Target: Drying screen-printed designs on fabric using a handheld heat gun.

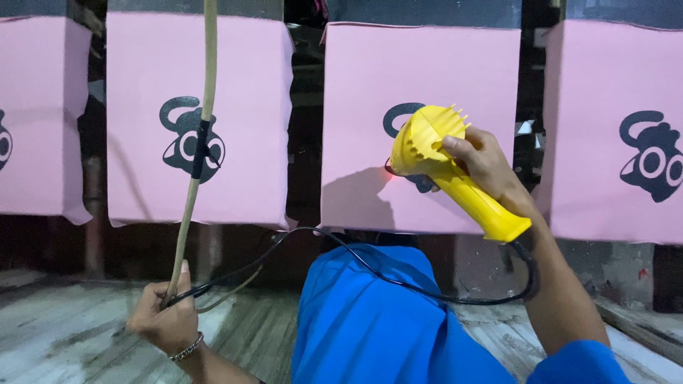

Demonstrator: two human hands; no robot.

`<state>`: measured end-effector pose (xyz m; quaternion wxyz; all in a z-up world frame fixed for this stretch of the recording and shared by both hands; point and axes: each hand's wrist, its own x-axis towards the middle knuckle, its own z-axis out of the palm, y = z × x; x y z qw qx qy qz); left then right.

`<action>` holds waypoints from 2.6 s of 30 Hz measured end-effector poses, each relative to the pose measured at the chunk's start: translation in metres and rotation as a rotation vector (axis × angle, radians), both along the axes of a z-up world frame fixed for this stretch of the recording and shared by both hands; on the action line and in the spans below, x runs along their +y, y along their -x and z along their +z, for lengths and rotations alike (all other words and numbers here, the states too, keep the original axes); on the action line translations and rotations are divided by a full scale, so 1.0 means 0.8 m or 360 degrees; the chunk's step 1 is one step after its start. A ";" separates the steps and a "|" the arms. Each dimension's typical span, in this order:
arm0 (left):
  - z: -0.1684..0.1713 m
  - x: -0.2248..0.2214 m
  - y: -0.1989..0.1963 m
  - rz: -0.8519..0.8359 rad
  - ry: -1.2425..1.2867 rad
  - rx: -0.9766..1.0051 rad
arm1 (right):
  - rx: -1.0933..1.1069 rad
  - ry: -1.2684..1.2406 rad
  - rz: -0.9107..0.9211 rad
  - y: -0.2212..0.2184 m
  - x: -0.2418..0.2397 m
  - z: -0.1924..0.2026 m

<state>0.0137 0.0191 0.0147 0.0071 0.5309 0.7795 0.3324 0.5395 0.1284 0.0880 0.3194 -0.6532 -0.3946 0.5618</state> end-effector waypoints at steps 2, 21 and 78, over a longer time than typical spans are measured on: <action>0.004 0.003 -0.001 -0.0067 -0.0052 0.0043 | 0.0025 -0.0042 -0.0146 0.003 0.005 0.017; 0.012 0.011 -0.012 -0.0172 -0.0111 -0.0006 | 0.0079 -0.0042 -0.0168 -0.021 -0.015 0.018; 0.010 0.018 -0.013 -0.0076 -0.0001 -0.0070 | 0.0241 -0.0174 -0.0232 -0.063 -0.009 0.005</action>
